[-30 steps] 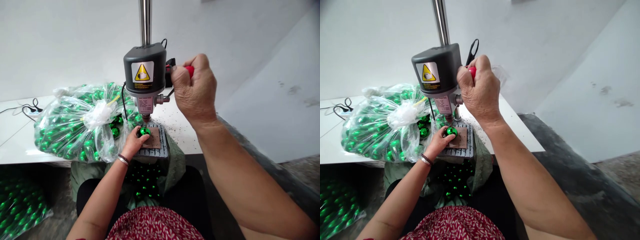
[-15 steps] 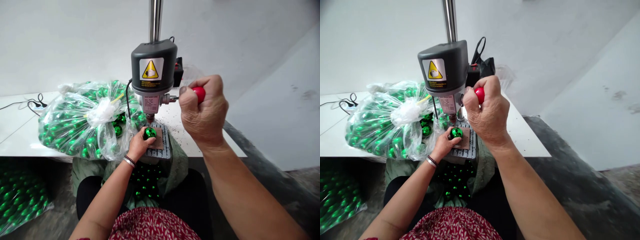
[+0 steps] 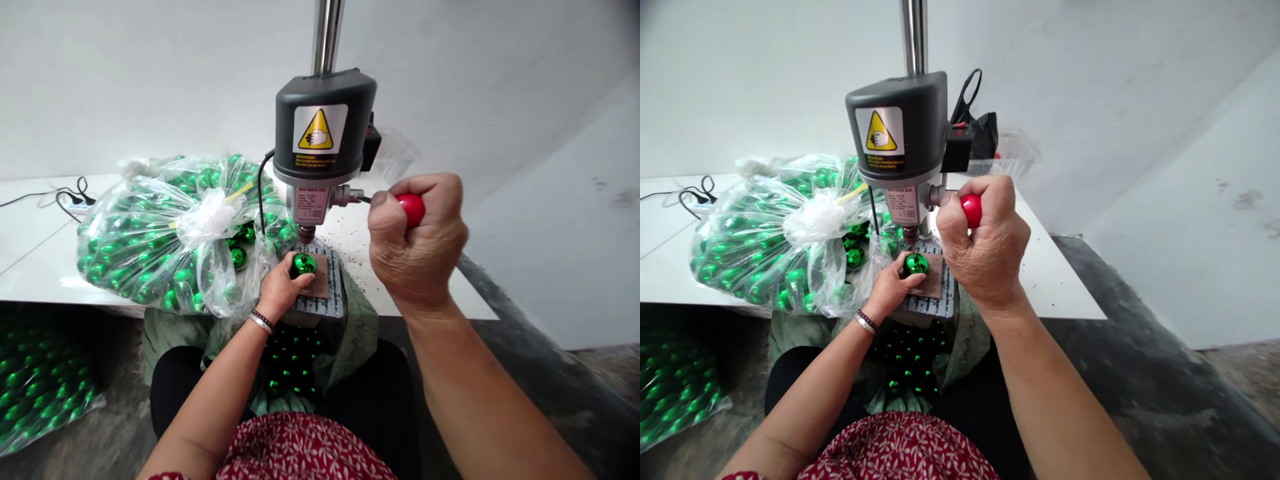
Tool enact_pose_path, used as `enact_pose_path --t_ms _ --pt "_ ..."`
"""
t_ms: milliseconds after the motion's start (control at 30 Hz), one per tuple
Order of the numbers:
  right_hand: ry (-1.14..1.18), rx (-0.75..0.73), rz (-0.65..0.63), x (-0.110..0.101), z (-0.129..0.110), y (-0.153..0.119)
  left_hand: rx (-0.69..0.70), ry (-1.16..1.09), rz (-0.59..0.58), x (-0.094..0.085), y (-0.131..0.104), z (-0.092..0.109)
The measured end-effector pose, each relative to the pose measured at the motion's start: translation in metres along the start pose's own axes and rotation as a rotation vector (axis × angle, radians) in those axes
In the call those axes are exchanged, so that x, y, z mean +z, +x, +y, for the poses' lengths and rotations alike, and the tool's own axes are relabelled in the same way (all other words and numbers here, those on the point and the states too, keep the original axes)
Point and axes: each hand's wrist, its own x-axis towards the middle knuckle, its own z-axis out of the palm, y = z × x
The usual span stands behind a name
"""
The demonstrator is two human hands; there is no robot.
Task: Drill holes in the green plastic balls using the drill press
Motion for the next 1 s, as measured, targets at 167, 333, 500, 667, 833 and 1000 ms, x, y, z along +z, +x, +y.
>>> enact_pose_path --t_ms 167,333,500,667,833,1000 --pt "-0.016 0.0 0.018 0.001 0.002 -0.006 -0.018 0.001 0.006 0.001 -0.001 -0.001" --pt "-0.016 -0.05 0.072 0.005 0.008 -0.019 0.015 -0.038 0.011 0.002 -0.001 -0.003" --pt "-0.037 -0.075 0.11 0.009 0.017 -0.032 0.018 -0.035 0.007 0.002 0.0 -0.004" --pt "-0.025 -0.072 0.106 0.013 0.027 -0.047 0.013 -0.016 0.02 0.001 -0.001 -0.002" --pt "0.001 -0.12 0.099 0.012 0.027 -0.05 0.018 -0.019 0.016 0.0 -0.001 -0.001" --pt "0.064 -0.054 0.102 0.014 0.005 0.017 0.023 -0.078 0.056 0.002 -0.002 -0.001"
